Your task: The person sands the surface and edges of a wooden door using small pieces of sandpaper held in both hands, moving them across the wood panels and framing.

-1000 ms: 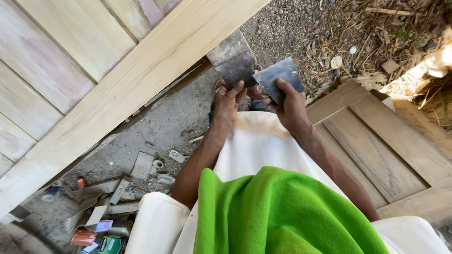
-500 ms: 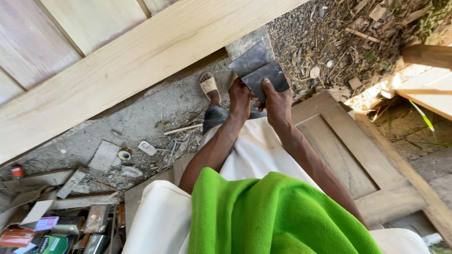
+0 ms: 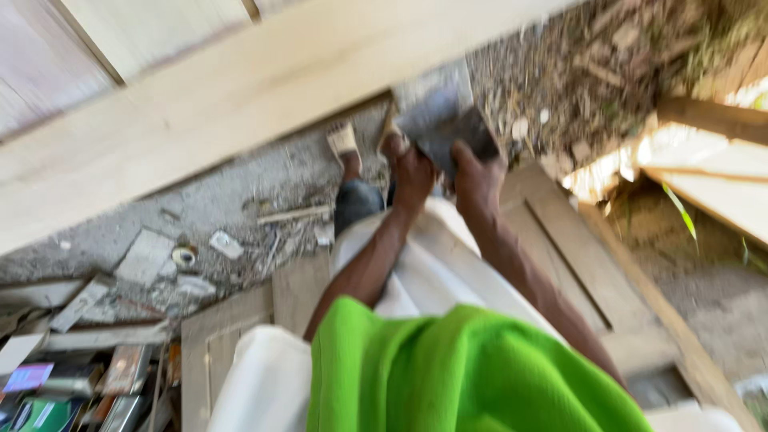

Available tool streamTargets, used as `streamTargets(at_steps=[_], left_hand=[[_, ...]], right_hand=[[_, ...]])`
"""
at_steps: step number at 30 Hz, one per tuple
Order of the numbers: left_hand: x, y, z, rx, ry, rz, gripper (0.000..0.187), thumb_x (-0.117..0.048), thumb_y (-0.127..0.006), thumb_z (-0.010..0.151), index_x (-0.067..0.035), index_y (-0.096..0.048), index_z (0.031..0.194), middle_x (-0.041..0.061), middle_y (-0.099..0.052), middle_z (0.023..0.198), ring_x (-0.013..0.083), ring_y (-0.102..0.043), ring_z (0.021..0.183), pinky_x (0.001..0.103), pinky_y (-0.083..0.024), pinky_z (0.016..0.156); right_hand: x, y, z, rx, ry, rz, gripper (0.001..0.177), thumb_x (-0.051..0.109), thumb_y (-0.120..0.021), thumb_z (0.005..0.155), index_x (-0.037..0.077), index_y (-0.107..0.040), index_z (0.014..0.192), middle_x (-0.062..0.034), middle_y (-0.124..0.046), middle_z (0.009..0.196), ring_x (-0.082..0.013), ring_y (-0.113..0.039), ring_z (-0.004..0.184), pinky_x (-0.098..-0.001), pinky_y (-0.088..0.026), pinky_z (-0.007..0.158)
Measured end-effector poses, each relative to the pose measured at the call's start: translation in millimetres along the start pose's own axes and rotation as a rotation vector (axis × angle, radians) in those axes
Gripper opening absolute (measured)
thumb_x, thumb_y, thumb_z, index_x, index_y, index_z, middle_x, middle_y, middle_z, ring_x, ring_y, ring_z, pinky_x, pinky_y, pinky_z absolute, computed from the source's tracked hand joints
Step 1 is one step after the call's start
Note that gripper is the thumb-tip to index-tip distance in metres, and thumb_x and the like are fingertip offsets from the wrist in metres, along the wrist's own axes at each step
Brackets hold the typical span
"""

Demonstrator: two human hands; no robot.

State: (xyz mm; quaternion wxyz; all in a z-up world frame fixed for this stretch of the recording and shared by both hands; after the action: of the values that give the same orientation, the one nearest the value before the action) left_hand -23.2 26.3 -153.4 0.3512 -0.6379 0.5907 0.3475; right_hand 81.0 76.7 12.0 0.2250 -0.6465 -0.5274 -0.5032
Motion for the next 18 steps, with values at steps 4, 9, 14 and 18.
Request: streamTargets(at_steps=[4, 9, 14, 18], left_hand=[[10, 8, -15, 0.059, 0.105, -0.149, 0.017, -0.017, -0.063, 0.097, 0.0, -0.068, 0.096, 0.009, -0.067, 0.077, 0.0238, -0.06, 0.068, 0.039, -0.049, 0.061], [8, 23, -1, 0.06, -0.123, 0.018, 0.009, -0.006, -0.065, 0.092, 0.002, -0.069, 0.097, 0.02, -0.056, 0.097, 0.0265, -0.056, 0.085, 0.035, -0.051, 0.065], [-2, 33, -8, 0.073, -0.257, 0.192, 0.011, -0.006, -0.064, 0.095, 0.0, -0.072, 0.09, 0.01, -0.071, 0.082, 0.0153, -0.066, 0.075, 0.03, -0.053, 0.065], [-2, 26, -23, 0.189, 0.22, 0.092, 0.024, -0.019, -0.068, 0.103, 0.001, -0.06, 0.115, 0.017, -0.074, 0.088, 0.027, -0.073, 0.077, 0.032, -0.057, 0.055]], right_hand=[[-27, -3, 3, -0.067, -0.194, -0.029, 0.049, 0.015, -0.072, 0.083, -0.01, -0.062, 0.123, -0.0128, -0.068, 0.097, -0.0195, -0.066, 0.071, -0.0359, -0.056, 0.057], [-68, 2, -8, -0.062, -0.277, 0.057, 0.041, 0.012, -0.071, 0.087, -0.005, -0.07, 0.124, -0.0142, -0.072, 0.099, -0.0182, -0.068, 0.075, -0.0335, -0.056, 0.057], [-71, 29, -49, -0.238, -0.091, 0.077, 0.04, 0.005, -0.073, 0.093, 0.002, -0.062, 0.132, -0.0094, -0.071, 0.103, -0.0133, -0.066, 0.08, -0.0272, -0.055, 0.063], [-36, 95, -54, -0.142, -0.234, 0.363, 0.028, 0.012, -0.067, 0.101, 0.0, -0.064, 0.126, -0.0109, -0.074, 0.097, -0.0137, -0.065, 0.062, -0.0234, -0.05, 0.044]])
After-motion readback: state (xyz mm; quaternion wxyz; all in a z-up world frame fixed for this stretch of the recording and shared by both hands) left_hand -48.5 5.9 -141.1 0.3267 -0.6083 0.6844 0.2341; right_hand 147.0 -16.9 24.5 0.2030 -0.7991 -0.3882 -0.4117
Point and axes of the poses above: each hand's wrist, its own z-axis towards the middle knuckle, its own y-axis out of the back of the hand, x = y × z, the point moved 7 cm from there along z, towards the middle knuckle
